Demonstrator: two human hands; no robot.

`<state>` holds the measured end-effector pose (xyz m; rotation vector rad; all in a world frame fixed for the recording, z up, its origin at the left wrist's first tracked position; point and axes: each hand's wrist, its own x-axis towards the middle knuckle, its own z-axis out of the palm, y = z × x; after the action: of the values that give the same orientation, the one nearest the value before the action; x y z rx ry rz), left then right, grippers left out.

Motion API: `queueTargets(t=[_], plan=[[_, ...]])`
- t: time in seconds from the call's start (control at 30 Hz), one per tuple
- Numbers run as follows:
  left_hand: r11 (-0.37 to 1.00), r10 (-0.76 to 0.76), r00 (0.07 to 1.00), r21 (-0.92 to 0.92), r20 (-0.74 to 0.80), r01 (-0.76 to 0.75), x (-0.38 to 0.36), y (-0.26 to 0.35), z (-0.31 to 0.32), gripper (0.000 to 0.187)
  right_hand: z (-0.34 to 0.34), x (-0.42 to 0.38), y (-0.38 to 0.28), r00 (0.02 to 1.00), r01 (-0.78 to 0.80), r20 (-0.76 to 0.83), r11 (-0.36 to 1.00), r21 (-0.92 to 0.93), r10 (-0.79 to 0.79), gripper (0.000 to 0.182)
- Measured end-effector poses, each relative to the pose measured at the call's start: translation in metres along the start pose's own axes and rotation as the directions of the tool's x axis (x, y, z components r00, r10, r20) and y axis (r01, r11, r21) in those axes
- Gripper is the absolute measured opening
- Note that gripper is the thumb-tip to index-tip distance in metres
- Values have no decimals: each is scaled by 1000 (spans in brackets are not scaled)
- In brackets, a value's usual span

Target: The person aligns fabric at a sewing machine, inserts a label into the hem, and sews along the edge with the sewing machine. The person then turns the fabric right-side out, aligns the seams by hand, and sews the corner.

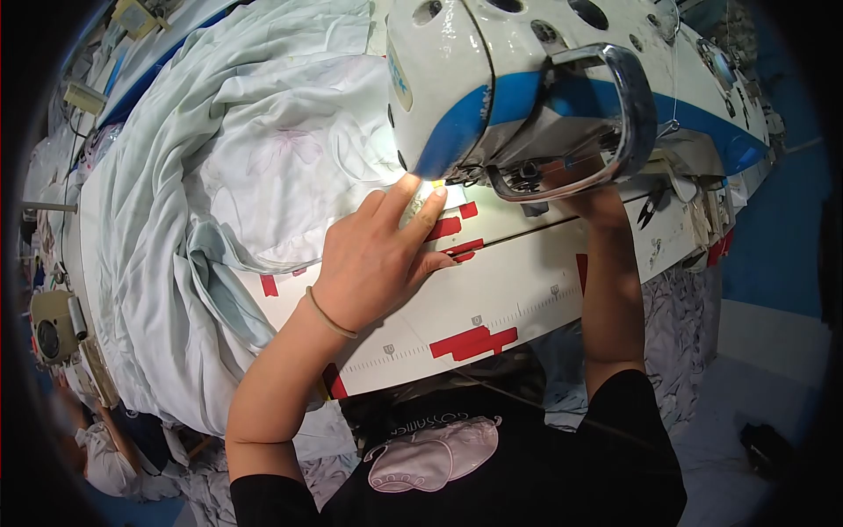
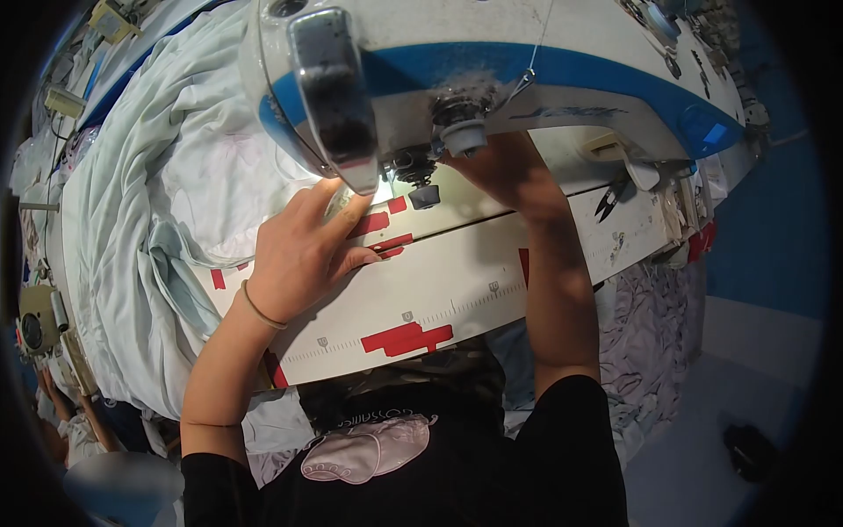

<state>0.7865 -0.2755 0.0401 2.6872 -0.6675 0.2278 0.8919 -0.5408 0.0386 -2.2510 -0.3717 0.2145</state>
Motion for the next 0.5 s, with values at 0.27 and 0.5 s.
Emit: queueTargets(t=[0.27, 0.5], plan=[[1000, 15, 1000, 8, -26, -15, 0, -1, 2, 72, 2, 3, -5, 999, -2, -33, 988, -156, -3, 31], [1000, 20, 999, 6, -41, -20, 0, -2, 4, 73, 0, 3, -13, 997, -9, -74, 954, -299, -13, 30]])
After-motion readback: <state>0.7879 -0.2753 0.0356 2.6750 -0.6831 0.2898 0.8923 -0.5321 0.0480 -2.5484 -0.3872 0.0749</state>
